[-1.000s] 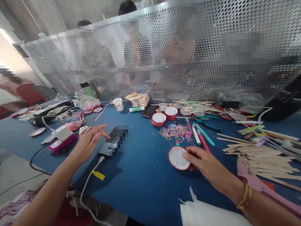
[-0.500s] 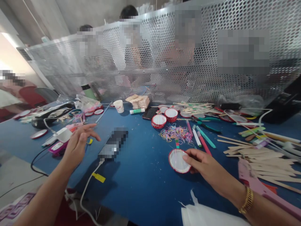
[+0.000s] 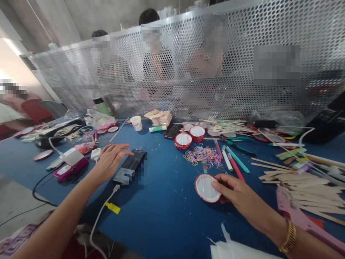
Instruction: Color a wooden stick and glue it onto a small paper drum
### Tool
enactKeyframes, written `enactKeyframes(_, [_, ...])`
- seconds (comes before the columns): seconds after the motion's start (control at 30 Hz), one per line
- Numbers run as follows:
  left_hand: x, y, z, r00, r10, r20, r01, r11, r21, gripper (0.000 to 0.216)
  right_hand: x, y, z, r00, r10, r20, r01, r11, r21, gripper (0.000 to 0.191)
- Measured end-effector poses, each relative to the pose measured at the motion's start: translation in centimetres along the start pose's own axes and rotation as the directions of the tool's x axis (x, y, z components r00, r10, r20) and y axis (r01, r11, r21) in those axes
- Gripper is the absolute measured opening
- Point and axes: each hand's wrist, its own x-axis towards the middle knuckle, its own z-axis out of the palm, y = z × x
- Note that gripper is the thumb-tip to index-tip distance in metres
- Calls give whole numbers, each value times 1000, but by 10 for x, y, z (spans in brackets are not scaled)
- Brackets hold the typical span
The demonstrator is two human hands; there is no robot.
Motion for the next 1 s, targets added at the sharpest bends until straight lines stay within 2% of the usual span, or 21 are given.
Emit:
enactKeyframes(0.2, [10,-1,12,997,19,81,-19,1000,0,46,2,0,0,1000,14,-7,-14,1000,9,46])
enactKeyframes(0.6, [15,-1,21,994,62,94,-67,997,45,46,0,-1,0,1000,1,-18,-1,1000,-10,43])
enactKeyframes(0.83, [12,3,9,997,72,-18,-71,997,33,50,-1,-3,1,1000,-10,-12,9,1000,-28,45])
enactKeyframes(1.0, [11,-2,8,995,90,-38,-90,996,16,50,-1,-1,0,1000,2,0,-2,1000,-28,46])
